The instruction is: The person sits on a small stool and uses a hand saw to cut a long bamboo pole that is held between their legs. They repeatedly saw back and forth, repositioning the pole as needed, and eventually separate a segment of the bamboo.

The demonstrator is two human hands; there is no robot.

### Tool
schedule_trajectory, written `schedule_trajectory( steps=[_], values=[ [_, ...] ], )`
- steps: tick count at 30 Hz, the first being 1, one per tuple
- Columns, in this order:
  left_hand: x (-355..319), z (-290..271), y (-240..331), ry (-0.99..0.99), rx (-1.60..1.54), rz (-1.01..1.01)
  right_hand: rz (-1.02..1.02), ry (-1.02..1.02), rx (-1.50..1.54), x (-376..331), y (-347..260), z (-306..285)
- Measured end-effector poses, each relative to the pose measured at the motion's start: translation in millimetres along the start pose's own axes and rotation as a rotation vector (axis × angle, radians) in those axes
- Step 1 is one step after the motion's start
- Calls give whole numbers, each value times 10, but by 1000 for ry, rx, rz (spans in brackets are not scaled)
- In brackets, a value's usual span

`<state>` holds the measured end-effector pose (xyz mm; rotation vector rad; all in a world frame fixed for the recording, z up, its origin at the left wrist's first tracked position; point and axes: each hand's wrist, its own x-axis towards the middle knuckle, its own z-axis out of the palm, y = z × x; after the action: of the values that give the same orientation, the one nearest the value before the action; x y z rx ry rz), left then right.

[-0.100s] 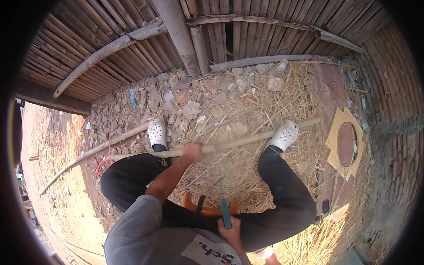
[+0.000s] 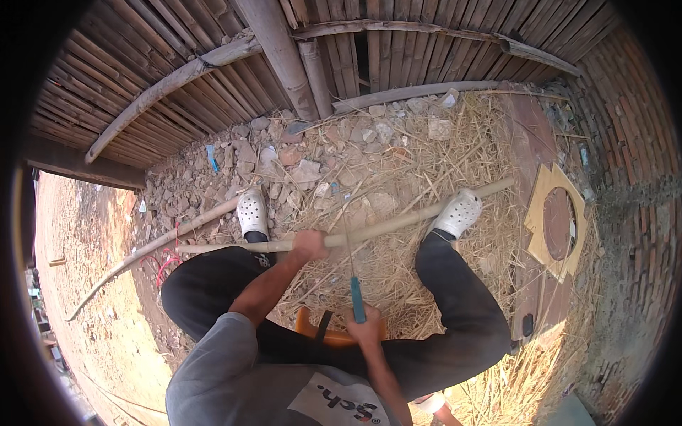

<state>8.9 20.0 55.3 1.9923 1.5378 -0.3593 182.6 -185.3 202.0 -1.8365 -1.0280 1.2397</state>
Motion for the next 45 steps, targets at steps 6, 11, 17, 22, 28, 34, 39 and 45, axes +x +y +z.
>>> schedule_trajectory(
  steps=[6, 11, 17, 22, 28, 34, 39, 45],
  values=[
    [-759, 552, 121, -37, 47, 140, 64, 30, 18, -840, 513, -80],
    [-750, 734, 76, -4, 1, 41, 88, 38, -16, -1496, 542, -341],
    [-806, 937, -64, 20, -3, 3, 145, 22, 20, -1920, 427, -345],
    [-893, 804, -110, -37, 43, 65, 228, 28, 18, -2077, 283, -375],
    [-775, 931, -44, 24, -25, -23, 142, -29, -40, -1920, 559, -192],
    [-899, 1009, -237, -33, 31, 34, 261, -20, 53, -1840, 545, -603],
    [-880, 1130, -160, -44, 61, 153, 214, 25, 28, -2059, 467, -732],
    [-1109, 1002, 70, -76, 17, 177, 82, 106, 213, -2206, 382, -925]
  ],
)
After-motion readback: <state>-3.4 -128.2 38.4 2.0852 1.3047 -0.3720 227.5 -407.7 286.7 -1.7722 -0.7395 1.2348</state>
